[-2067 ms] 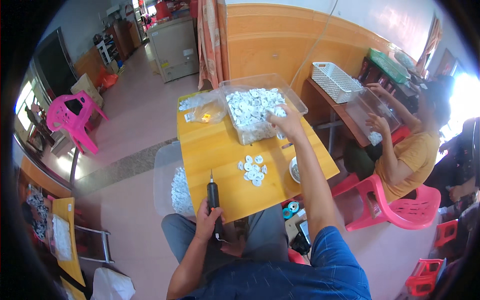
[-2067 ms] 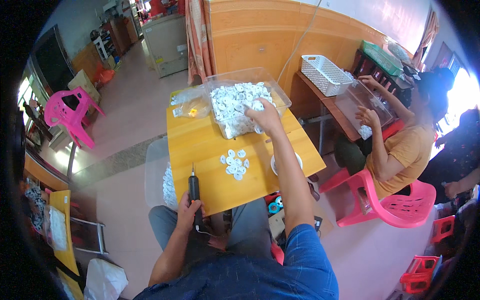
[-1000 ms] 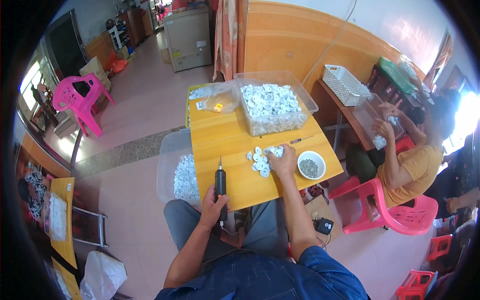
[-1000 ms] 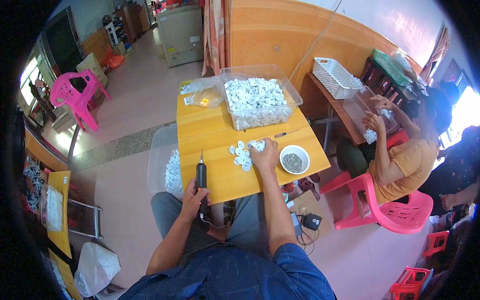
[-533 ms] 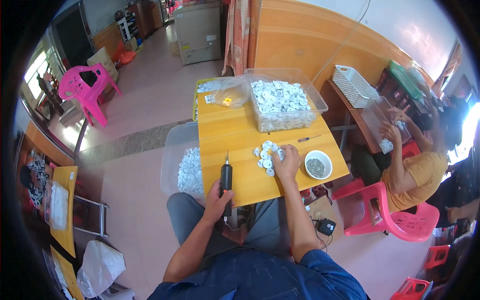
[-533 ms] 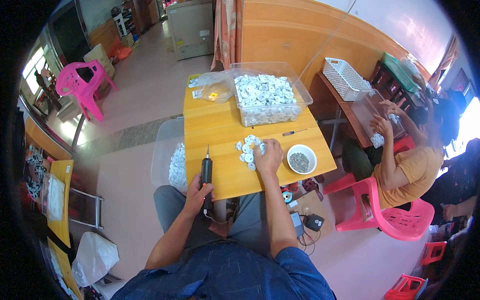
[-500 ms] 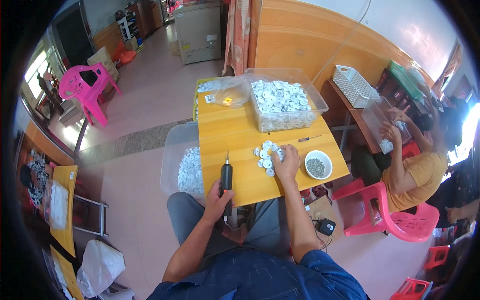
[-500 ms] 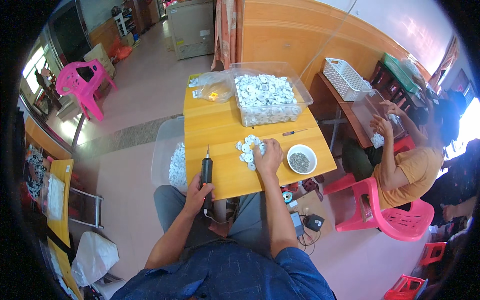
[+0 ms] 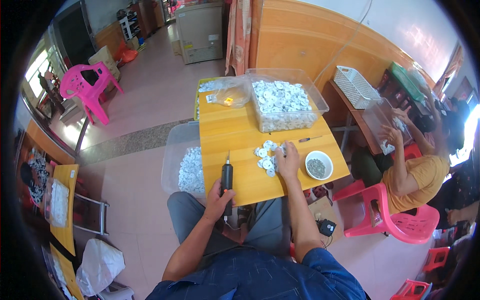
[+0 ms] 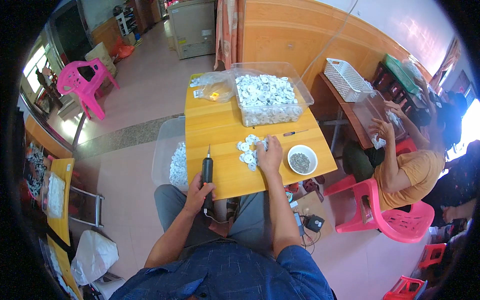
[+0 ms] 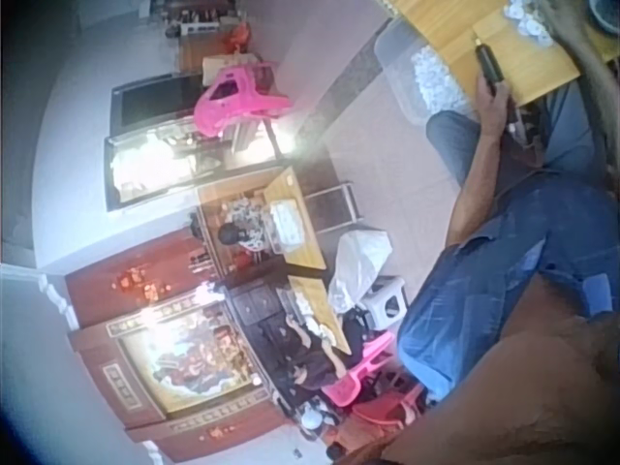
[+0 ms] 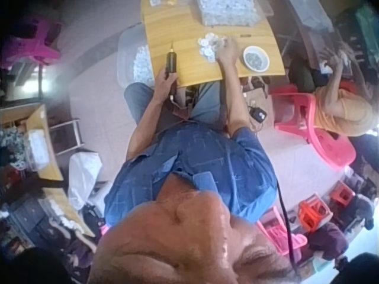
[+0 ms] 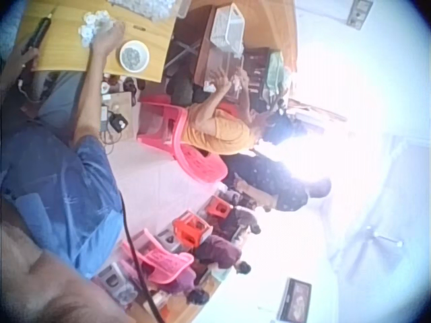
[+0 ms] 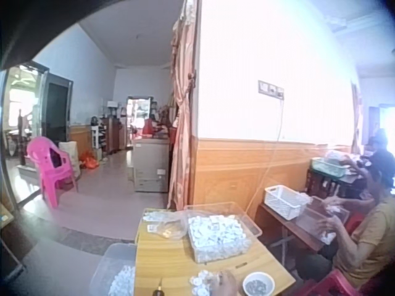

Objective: Assembling small plastic components by driving screws with an electric screwdriver.

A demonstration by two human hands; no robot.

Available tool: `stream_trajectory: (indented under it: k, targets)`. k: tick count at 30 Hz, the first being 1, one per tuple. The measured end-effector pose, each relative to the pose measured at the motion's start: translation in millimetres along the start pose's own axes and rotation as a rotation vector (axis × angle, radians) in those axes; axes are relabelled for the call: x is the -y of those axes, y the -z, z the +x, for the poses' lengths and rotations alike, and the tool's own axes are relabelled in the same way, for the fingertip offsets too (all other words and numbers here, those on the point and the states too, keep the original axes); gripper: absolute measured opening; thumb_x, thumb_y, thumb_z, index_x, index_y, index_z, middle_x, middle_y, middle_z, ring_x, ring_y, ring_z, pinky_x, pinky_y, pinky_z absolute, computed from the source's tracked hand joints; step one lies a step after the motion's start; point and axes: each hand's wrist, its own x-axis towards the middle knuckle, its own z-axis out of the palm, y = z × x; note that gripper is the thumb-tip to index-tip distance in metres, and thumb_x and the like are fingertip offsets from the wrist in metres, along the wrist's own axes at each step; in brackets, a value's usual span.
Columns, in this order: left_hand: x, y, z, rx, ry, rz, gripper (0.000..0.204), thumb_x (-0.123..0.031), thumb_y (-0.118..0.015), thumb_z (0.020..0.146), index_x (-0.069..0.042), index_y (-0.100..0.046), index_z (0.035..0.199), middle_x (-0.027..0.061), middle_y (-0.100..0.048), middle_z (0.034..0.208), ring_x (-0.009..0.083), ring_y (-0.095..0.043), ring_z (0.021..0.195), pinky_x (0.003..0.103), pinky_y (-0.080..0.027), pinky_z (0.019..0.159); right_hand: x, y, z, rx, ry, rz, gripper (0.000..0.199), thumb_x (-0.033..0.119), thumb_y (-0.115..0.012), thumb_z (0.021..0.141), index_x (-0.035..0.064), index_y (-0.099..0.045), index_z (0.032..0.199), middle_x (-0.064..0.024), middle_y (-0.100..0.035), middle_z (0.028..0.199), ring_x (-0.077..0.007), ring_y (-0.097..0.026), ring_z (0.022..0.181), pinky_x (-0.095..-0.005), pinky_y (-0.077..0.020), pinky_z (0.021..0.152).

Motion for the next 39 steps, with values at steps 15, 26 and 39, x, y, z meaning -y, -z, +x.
stream_trajectory:
  k: [15, 26, 39]
  targets:
    - [-3, 1, -1, -0.019, 0.000, -0.003, 0.048, -0.009, -0.063, 0.091, -0.001, -0.044, 0.134, 0.0036, -0.054, 0.085, 0.0111, -0.059, 0.061, 0.026, -0.052, 0.055, 36, 85, 14, 0.011, 0.079, 0.147, 0.033, 0.010, -0.069, 0.085, 0.0024, -0.065, 0.117, -0.0175, -0.068, 0.111, -0.0313, -0.068, 0.101, -0.0397, -0.0532, 0.087]
    - [3, 1, 0, 0.005, -0.023, -0.041, 0.046, -0.010, -0.062, 0.092, -0.002, -0.044, 0.133, 0.0035, -0.054, 0.085, 0.0115, -0.059, 0.063, 0.028, -0.053, 0.056, -23, 151, 33, 0.425, -0.150, -0.689, 0.015, 0.020, -0.070, 0.078, 0.0108, -0.076, 0.088, -0.0174, -0.073, 0.094, -0.0353, -0.071, 0.087, -0.0447, -0.0577, 0.078]
    - [2, 2, 0, -0.006, -0.016, 0.001, 0.046, -0.010, -0.063, 0.091, -0.002, -0.044, 0.132, 0.0036, -0.055, 0.083, 0.0120, -0.060, 0.061, 0.027, -0.052, 0.055, -44, 132, 31, 0.484, -0.167, -0.794, 0.019, 0.013, -0.063, 0.081, 0.0064, -0.076, 0.093, -0.0200, -0.073, 0.097, -0.0342, -0.073, 0.091, -0.0432, -0.0594, 0.078]
